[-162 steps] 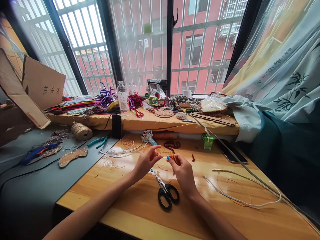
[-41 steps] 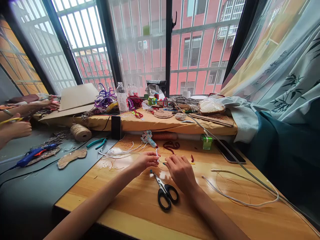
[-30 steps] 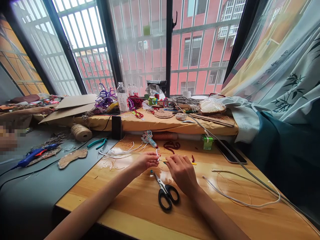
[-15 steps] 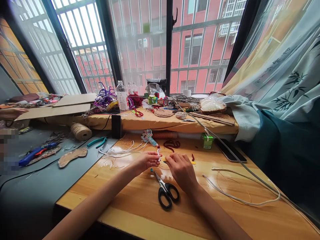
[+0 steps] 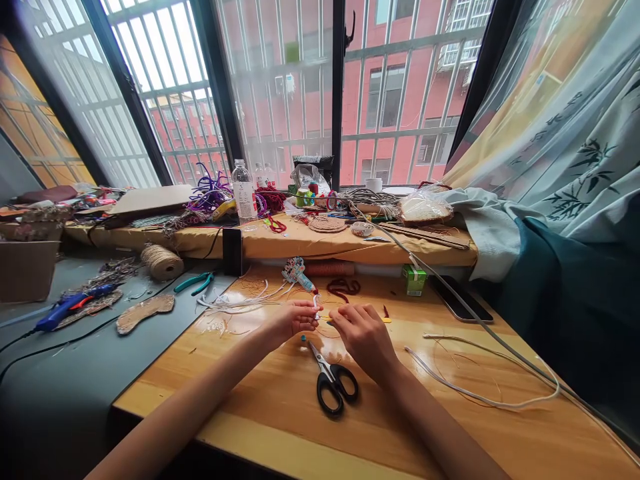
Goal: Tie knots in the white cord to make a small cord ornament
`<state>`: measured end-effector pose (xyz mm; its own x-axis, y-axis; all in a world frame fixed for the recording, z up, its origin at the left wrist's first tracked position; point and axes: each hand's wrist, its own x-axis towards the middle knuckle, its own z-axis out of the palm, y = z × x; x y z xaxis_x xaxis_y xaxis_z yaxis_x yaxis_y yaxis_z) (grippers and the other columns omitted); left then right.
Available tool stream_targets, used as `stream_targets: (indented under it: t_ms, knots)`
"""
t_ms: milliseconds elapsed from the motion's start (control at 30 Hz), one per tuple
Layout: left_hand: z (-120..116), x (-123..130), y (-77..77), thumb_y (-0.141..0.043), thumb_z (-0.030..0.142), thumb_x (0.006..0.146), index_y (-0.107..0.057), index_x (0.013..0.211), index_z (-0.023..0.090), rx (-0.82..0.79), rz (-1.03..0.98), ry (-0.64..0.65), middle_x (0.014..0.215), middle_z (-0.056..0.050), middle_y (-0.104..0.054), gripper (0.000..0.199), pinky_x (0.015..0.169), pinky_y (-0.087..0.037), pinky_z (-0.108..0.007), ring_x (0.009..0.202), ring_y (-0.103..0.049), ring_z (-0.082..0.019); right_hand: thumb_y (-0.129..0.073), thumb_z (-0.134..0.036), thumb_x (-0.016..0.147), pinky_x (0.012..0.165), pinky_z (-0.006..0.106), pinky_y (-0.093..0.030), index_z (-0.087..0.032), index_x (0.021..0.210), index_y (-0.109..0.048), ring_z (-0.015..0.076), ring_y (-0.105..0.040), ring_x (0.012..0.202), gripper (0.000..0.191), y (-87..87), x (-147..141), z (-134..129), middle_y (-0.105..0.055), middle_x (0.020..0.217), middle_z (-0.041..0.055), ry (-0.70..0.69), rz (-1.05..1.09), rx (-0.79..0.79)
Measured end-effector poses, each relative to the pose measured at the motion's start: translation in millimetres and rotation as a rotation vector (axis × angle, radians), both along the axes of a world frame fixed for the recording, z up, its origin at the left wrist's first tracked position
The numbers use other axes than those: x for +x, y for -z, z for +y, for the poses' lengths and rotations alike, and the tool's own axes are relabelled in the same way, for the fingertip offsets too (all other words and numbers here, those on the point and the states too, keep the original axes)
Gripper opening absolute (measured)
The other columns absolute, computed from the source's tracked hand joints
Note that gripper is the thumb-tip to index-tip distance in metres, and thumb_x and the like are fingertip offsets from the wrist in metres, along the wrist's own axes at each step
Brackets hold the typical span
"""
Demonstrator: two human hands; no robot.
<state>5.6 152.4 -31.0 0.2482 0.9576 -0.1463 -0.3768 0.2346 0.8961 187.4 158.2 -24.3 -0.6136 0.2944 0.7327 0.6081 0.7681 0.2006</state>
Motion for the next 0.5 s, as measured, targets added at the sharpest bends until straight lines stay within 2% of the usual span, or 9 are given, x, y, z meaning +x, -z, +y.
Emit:
stream_targets:
  t_ms: [233,367,500]
  knots:
    - [0.8,-1.4,-1.7,-0.065,0.014,0.062,-0.061,0.078,0.008,-0.006,-0.006,-0.021,0.06,-0.003,-0.058,0.017,0.055,-0.046,-0.017,0.053,-0.056,-0.007,-0.043,-0.021,0.084,0.066,0.026,-0.035,-0.015,0.091,-0.058,0.0151,-0.052,0.071,0.018,3.3,-1.1,0.3,-0.06,0.075,0.0049,-0.023,-0.003,-0.059]
    - [-0.1,-0.5,-3.1,-0.064,0.013,0.063,-0.061,0.077,0.008,-0.013,-0.007,-0.029,0.06,-0.003,-0.058,0.016,0.054,-0.046,-0.016,0.052,-0.056,-0.007,-0.039,-0.024,0.086,0.059,0.023,-0.038,-0.015,0.105,-0.053,0.0144,-0.054,0.069,0.025,6.7,-1.2,0.5,-0.06,0.08,0.0052,0.03,-0.043,-0.12]
    - [0.3,-0.5,-2.5,-0.064,0.013,0.063,-0.061,0.077,0.008,-0.003,-0.01,-0.02,0.06,-0.003,-0.059,0.016,0.052,-0.046,-0.015,0.053,-0.056,-0.007,-0.035,-0.022,0.087,0.055,0.022,-0.04,-0.015,0.117,-0.044,0.0145,-0.057,0.072,0.032,8.6,-0.7,2.1,-0.06,0.093,0.0073,0.082,-0.096,-0.109]
